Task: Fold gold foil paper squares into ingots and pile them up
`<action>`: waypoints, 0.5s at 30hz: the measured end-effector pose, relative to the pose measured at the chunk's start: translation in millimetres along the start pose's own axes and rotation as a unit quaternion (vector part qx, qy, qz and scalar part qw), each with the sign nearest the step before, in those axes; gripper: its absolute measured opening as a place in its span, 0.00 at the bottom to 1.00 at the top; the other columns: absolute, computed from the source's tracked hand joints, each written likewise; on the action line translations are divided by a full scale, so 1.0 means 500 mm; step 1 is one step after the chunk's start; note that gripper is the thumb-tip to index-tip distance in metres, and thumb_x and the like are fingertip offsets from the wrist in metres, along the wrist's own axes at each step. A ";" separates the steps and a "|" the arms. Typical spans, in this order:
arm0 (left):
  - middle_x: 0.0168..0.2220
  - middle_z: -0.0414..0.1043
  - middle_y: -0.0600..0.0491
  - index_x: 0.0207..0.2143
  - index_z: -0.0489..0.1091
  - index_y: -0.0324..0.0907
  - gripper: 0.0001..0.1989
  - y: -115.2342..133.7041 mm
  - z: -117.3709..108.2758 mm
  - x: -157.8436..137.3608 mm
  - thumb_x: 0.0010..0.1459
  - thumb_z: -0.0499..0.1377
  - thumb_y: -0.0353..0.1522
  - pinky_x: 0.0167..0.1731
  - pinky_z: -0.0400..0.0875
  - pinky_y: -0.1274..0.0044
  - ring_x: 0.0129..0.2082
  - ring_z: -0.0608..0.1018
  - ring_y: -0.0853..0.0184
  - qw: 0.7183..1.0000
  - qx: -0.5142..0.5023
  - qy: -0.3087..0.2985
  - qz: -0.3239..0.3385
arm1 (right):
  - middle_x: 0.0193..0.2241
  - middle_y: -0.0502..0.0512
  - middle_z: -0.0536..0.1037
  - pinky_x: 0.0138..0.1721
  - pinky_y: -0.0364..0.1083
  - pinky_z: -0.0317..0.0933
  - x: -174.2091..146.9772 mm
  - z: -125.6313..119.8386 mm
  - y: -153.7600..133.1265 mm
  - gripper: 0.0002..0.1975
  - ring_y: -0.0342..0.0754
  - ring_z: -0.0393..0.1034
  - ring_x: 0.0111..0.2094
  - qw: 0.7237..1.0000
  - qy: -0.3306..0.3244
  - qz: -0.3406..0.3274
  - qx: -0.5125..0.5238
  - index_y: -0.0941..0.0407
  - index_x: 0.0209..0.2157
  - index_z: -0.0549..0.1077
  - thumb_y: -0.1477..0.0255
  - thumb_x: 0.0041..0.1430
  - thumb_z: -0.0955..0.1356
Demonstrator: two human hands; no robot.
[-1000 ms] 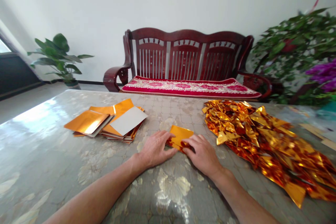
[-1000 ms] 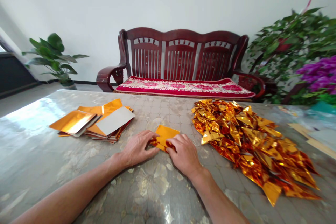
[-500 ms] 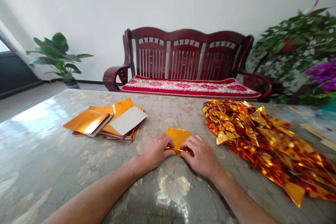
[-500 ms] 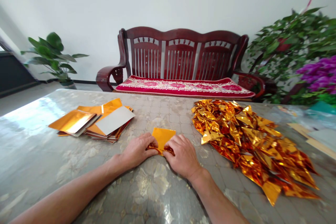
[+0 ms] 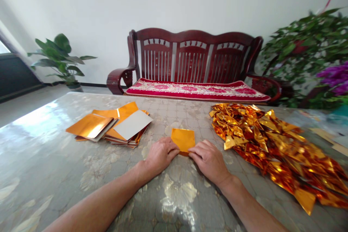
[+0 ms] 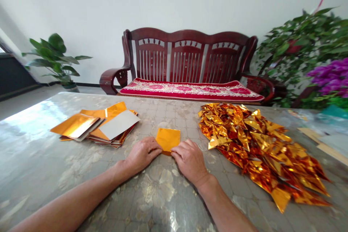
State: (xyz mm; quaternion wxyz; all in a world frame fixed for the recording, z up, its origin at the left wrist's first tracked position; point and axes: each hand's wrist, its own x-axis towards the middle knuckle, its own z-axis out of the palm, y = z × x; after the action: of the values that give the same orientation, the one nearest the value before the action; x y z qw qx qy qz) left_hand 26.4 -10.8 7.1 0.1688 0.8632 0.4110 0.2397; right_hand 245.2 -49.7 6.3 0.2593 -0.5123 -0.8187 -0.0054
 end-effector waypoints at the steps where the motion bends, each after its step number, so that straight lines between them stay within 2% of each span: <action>1: 0.33 0.76 0.54 0.32 0.77 0.44 0.11 0.000 -0.001 0.000 0.65 0.56 0.33 0.39 0.64 0.78 0.37 0.75 0.67 1.000 0.001 -0.006 -0.006 | 0.30 0.51 0.78 0.39 0.46 0.57 0.000 0.002 0.001 0.03 0.49 0.66 0.36 1.000 -0.001 -0.001 0.009 0.52 0.35 0.78 0.71 0.62 0.70; 9: 0.31 0.77 0.55 0.30 0.78 0.44 0.10 -0.003 -0.015 0.004 0.62 0.58 0.33 0.38 0.63 0.78 0.35 0.76 0.68 0.998 -0.028 -0.039 -0.028 | 0.29 0.49 0.77 0.39 0.47 0.57 0.003 0.001 0.002 0.05 0.47 0.66 0.35 0.999 -0.021 0.010 0.045 0.52 0.29 0.76 0.74 0.60 0.71; 15: 0.30 0.77 0.56 0.26 0.77 0.43 0.10 -0.007 -0.019 0.002 0.58 0.60 0.35 0.34 0.63 0.79 0.33 0.75 0.68 0.994 -0.051 -0.044 -0.081 | 0.29 0.49 0.76 0.38 0.46 0.56 0.002 0.001 0.001 0.06 0.47 0.66 0.35 0.998 -0.037 0.018 0.048 0.53 0.29 0.75 0.74 0.60 0.70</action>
State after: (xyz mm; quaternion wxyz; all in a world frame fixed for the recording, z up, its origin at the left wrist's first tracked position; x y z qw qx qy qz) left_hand 19.8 -7.0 13.5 0.2492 0.8273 0.4587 0.2076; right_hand 245.2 -48.3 6.2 0.2538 -0.5139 -0.8174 0.0576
